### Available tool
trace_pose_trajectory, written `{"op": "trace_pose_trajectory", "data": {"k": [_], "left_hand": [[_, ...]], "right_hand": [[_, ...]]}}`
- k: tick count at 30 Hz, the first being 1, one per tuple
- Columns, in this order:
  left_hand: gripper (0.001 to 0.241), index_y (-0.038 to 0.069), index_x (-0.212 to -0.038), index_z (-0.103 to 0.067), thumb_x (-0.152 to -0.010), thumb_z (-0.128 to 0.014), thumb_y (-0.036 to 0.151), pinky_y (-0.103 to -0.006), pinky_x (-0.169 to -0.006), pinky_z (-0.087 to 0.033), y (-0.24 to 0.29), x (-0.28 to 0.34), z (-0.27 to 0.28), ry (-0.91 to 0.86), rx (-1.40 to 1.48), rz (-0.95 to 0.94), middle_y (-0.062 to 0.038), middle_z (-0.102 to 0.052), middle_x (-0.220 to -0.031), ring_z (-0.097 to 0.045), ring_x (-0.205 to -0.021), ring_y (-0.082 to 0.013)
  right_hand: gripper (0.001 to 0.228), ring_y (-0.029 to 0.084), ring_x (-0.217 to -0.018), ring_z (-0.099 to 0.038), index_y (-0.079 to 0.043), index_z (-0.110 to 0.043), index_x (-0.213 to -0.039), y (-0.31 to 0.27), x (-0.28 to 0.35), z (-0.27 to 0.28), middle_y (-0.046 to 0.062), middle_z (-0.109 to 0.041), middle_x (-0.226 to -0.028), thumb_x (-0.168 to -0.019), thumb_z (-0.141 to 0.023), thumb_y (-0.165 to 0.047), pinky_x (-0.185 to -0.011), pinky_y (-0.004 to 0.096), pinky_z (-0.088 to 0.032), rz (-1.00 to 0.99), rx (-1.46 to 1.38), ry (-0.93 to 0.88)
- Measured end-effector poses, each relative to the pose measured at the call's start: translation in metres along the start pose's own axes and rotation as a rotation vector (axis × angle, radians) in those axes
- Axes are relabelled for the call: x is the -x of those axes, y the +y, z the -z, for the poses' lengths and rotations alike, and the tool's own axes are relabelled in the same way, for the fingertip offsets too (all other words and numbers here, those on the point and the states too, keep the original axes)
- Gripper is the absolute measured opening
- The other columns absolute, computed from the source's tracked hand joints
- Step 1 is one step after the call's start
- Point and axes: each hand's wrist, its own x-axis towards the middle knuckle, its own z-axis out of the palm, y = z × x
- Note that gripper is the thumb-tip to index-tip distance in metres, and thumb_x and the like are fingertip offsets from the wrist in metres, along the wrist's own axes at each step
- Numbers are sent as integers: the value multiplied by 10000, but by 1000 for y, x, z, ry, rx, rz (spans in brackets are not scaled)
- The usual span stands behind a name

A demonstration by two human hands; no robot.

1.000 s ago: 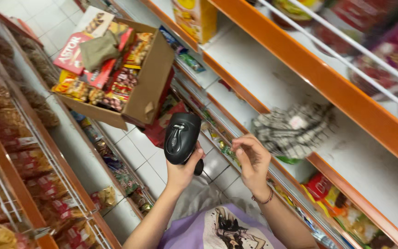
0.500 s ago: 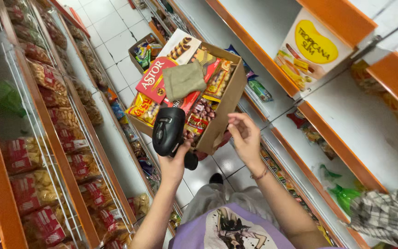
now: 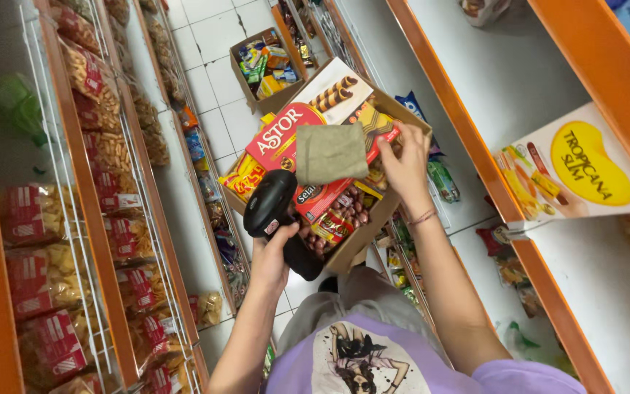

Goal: The person wipes different sides of various snack boxes with a cloth before scanning them with a handheld scanner and placing them onto a shelf.

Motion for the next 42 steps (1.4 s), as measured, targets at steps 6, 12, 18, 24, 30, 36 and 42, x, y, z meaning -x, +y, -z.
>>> {"op": "trace_pose_trajectory", "data": {"k": [6, 12, 18, 24, 30, 36, 42], "left_hand": [[547, -14, -1360, -577, -826, -681, -63, -453, -975, -580, -4, 5, -1, -32, -28, -65, -142, -672, -1233, -673, -1123, -258], [589, 8, -1416, -535, -831, -604, -5, -521, -852, -586, 16, 20, -19, -76, 85, 149, -190, -668, -1294, -675, -1110, -426], [599, -12, -1447, -493, -857, -593, 3, -584, -912, -610, 27, 14, -39, -173, 193, 136, -189, -594, -1358, -627, -1227, -404], [583, -2, -1424, -486, -853, -609, -12, -579, -925, -603, 27, 14, -51, -177, 133, 107, -161, -560, -1423, -608, -1274, -378], [568, -18, -1416, -534, -857, -635, -19, -510, -908, -601, 22, 19, -52, -264, 66, 196, -220, -689, -1263, -677, -1062, -396], [520, -36, -1330, -580, -817, -662, -44, -498, -957, -600, 16, 12, -72, -353, 92, 232, -178, -697, -1190, -709, -1080, -342], [470, -62, -1276, -608, -810, -668, -35, -473, -967, -575, 20, 7, -57, -304, 102, 210, -181, -716, -1146, -731, -1063, -364]], "right_hand": [[269, 153, -991, -619, -40, -534, -1170, -4, -5, 15, 70, -653, -1111, -992, -733, -61, -870, 288, -533, -336, -644, -94], [723, 177, -1269, -610, -223, -361, -1486, -27, 8, 38, 34, -596, -1393, -876, -638, 51, -1093, 345, -516, -544, -1465, 6], [621, 260, -1350, -574, -98, -384, -1578, -15, 17, 30, 100, -535, -1492, -1008, -629, -113, -1156, 432, -502, -615, -1656, -207], [547, 244, -1331, -568, -121, -344, -1580, -43, 7, 24, 93, -535, -1467, -1067, -534, -130, -1124, 423, -503, -733, -1706, -124], [578, 243, -1374, -534, -85, -260, -1629, -50, 14, 19, 125, -478, -1544, -1100, -490, -45, -1152, 414, -480, -647, -1486, -3], [639, 244, -1432, -501, -102, -189, -1645, -64, 32, 15, 155, -445, -1596, -1088, -475, 25, -1204, 402, -454, -528, -1374, 94], [680, 251, -1385, -526, -91, -140, -1634, -65, 30, 29, 183, -466, -1535, -1063, -487, 36, -1182, 426, -476, -495, -1466, 209]]}}
